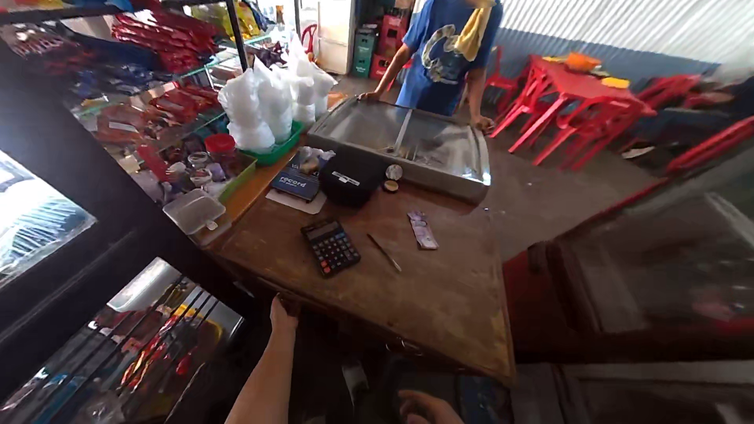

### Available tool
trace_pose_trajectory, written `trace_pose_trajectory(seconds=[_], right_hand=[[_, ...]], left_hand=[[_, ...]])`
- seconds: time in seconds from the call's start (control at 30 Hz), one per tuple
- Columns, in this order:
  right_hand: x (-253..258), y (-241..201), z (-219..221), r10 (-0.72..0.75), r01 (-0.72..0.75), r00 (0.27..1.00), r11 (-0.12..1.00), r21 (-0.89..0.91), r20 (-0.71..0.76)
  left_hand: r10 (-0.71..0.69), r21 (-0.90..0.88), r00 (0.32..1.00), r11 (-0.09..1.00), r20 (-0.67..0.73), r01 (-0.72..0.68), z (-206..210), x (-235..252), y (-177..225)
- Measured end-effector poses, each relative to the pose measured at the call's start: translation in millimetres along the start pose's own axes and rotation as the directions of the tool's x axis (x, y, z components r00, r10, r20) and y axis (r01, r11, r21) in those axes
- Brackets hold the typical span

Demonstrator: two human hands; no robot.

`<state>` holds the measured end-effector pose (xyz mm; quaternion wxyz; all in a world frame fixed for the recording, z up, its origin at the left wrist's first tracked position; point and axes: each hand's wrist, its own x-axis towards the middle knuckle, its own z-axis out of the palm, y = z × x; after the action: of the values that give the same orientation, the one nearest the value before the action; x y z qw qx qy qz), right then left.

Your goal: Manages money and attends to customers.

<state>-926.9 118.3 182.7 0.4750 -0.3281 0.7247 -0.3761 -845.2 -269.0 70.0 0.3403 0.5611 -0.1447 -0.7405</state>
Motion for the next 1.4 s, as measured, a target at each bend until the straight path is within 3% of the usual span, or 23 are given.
trace_pose_trajectory(seconds=[0.1, 0.23, 0.3, 0.4, 0.6, 0.7, 0.8, 0.93, 1.0, 1.03, 1.13, 1.2, 1.3, 1.4], right_hand=[[51, -5, -49, -0.019, 0.019, 1.0, 1.0, 0.005, -0.001], [120, -30, -97, -0.03, 0.035, 0.997, 0.996, -0.082, 0.066], [141, -45, -103, -0.038, 0.046, 0.996, 0.993, -0.105, 0.075], [154, -62, -101, -0.056, 0.07, 0.993, 0.988, -0.137, 0.102], [147, -57, -49, -0.047, 0.056, 0.985, 0.997, -0.055, 0.164], [150, -50, 0, -0.042, 0.051, 0.971, 0.998, -0.034, 0.236], [168, -38, 50, -0.072, 0.108, 0.979, 0.978, -0.181, 0.193], [207, -25, 98, -0.297, 0.285, 0.954, 0.859, -0.426, 0.04], [231, -24, 110, -0.337, 0.284, 0.942, 0.806, -0.519, -0.007], [243, -25, 114, -0.307, 0.243, 0.952, 0.783, -0.573, -0.015], [275, -36, 125, 0.001, 0.044, 0.998, 0.645, -0.763, 0.059], [286, -29, 134, 0.041, 0.034, 0.997, 0.553, -0.832, 0.068], [283, -21, 138, -0.038, 0.027, 0.999, 0.602, -0.798, 0.006], [272, -18, 131, -0.26, 0.108, 0.958, 0.713, -0.693, -0.119]], left_hand=[[0.031, -0.051, 0.992, 0.998, -0.122, -0.038, -1, 18, -12], [-0.058, -0.276, 0.996, 0.961, -0.069, 0.037, -6, 18, -4], [-0.074, -0.249, 0.996, 0.967, -0.048, 0.06, -17, 18, -3], [-0.025, -0.068, 0.999, 0.997, 0.043, 0.028, -49, 12, -7], [0.019, 0.174, 0.997, 0.985, -0.08, -0.004, -144, -17, -10], [0.0, 0.173, 0.991, 0.985, -0.131, 0.023, -185, -37, -8], [-0.022, 0.116, 0.991, 0.993, -0.132, 0.038, -210, -50, -7], [-0.042, 0.141, 0.996, 0.989, -0.083, 0.053, -226, -53, -6], [-0.046, 0.183, 0.997, 0.981, -0.063, 0.057, -228, -54, -4], [-0.048, 0.198, 0.997, 0.978, -0.062, 0.059, -228, -54, -3], [-0.047, 0.22, 0.996, 0.973, -0.076, 0.063, -227, -56, 0], [-0.039, 0.196, 0.994, 0.979, -0.098, 0.057, -223, -59, 0], [-0.057, 0.116, 0.985, 0.99, -0.162, 0.077, -218, -64, 3], [-0.082, 0.047, 0.979, 0.995, -0.189, 0.092, -217, -68, 7]])
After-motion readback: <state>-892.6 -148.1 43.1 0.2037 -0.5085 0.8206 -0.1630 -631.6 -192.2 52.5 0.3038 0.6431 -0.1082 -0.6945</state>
